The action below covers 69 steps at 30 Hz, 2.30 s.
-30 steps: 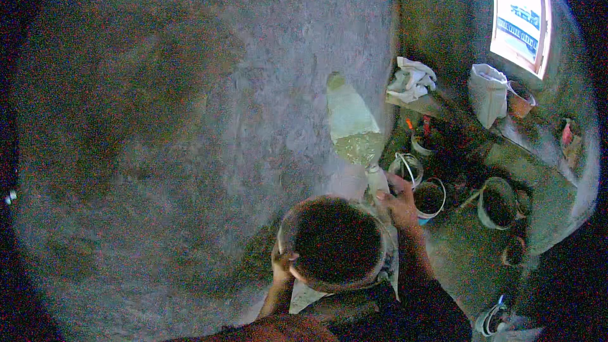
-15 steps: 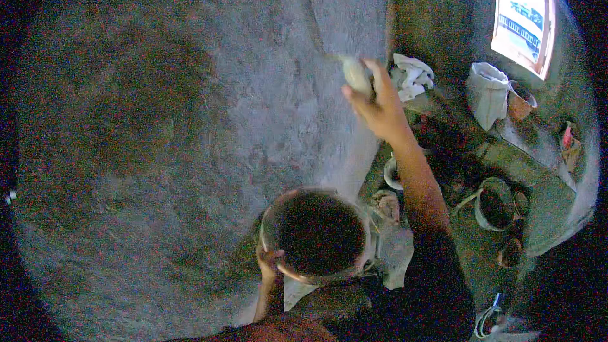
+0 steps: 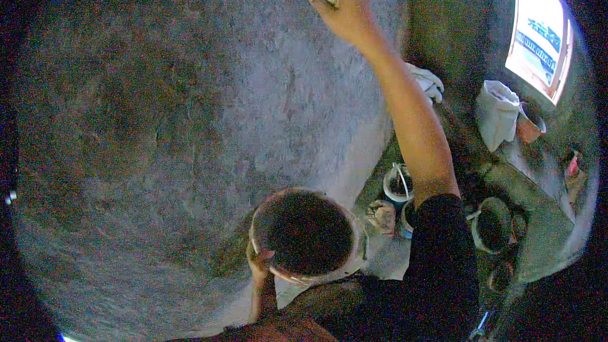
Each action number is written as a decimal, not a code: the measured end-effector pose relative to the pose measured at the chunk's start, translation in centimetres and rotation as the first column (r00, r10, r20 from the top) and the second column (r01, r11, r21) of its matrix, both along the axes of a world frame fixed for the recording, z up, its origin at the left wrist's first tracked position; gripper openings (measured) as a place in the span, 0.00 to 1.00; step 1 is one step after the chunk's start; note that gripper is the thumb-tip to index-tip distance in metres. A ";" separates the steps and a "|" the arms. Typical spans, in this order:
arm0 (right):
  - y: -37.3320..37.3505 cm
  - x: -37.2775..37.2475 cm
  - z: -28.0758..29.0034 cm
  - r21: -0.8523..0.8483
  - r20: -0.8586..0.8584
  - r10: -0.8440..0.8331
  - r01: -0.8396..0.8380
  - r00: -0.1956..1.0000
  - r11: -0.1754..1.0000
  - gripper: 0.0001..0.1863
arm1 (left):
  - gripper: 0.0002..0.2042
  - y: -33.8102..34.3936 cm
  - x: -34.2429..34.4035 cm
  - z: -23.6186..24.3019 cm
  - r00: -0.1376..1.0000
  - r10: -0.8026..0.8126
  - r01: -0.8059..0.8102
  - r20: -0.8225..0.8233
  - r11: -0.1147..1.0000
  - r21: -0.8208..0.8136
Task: Plastering a concrete wall using a trowel and plaster from a bucket.
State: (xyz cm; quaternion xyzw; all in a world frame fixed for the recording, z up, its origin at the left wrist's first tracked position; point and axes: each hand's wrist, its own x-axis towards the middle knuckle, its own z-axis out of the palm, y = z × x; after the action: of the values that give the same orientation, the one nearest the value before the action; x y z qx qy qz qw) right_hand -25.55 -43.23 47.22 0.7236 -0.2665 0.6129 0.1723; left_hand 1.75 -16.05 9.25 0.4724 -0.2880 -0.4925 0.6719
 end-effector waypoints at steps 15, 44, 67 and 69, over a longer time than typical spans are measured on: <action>1.4 -1.7 0.4 0.107 -0.035 -0.051 0.054 0.998 0.993 0.26 | 0.41 -0.7 -1.5 0.8 0.997 -0.011 -0.001 -0.073 0.988 -0.155; 3.2 -3.8 0.7 0.272 -0.278 -0.057 0.136 0.959 0.953 0.27 | 0.42 -0.3 -1.5 3.0 0.998 -0.038 0.025 -0.046 0.967 -0.254; 1.0 -3.1 2.4 -0.030 -0.124 -0.107 0.104 0.986 0.994 0.28 | 0.46 -0.7 -1.8 3.4 1.000 -0.005 -0.002 -0.030 0.974 -0.227; 1.6 -1.7 4.0 0.024 -0.099 -0.172 0.175 0.980 0.984 0.28 | 0.44 -0.5 -1.5 3.1 0.999 -0.033 0.026 -0.025 0.969 -0.245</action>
State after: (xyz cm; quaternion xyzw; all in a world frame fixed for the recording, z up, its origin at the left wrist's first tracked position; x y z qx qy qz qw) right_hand -27.27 -41.67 51.27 0.7292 -0.3298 0.5554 0.2262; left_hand 0.22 -16.52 12.33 0.3744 -0.3437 -0.4701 0.7216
